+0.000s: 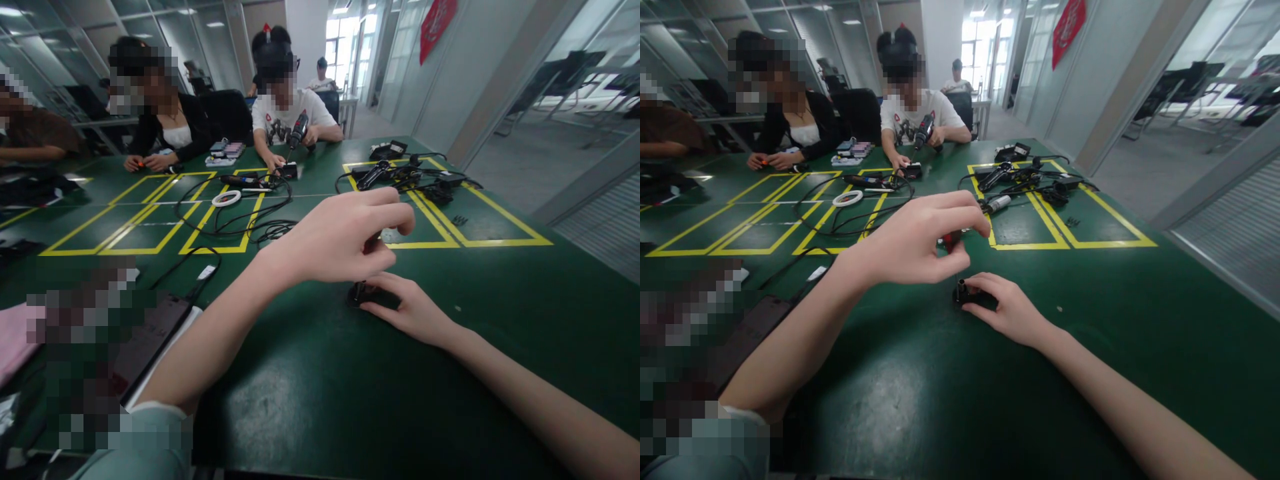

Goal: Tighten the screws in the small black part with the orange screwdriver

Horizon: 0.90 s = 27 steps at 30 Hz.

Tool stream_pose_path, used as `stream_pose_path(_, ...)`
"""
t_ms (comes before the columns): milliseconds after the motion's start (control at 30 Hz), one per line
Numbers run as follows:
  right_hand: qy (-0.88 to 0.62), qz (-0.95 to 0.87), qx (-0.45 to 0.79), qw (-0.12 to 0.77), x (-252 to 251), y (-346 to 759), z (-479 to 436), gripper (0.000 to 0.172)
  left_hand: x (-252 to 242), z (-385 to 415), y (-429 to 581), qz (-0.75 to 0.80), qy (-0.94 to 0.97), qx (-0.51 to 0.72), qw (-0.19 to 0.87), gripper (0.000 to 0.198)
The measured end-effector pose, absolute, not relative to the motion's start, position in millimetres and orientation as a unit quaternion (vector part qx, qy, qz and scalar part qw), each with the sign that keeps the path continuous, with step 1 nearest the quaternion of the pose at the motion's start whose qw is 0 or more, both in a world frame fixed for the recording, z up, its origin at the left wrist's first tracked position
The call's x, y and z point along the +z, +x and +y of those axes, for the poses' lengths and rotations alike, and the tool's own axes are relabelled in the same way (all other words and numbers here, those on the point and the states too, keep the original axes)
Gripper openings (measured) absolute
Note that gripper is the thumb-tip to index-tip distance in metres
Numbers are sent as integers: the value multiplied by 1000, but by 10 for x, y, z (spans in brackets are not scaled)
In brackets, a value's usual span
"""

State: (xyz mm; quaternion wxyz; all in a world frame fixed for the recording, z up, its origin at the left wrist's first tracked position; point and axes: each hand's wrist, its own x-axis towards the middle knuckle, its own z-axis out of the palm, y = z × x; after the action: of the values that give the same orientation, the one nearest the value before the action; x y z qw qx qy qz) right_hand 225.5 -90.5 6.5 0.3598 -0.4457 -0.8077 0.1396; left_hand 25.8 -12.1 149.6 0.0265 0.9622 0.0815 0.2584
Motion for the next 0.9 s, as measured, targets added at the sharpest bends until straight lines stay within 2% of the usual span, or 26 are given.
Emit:
stream_pose_path(333,-436,-809,116,375,115,2242,-926,14,1502,-142,258,66,961,265,41,20)
stream_pose_path(567,-441,-806,119,375,98,2242,-931,22,1505,-132,271,59,960,267,53,25)
stream_pose_path(700,-450,-802,108,378,111,2214,-924,15,1510,-163,280,66,962,259,54,21)
stream_pose_path(833,-463,-793,116,379,95,2178,-923,13,1511,-172,300,56,966,250,42,27)
stream_pose_path(900,-465,-790,132,376,73,2170,-926,17,1506,-165,305,60,965,252,35,32)
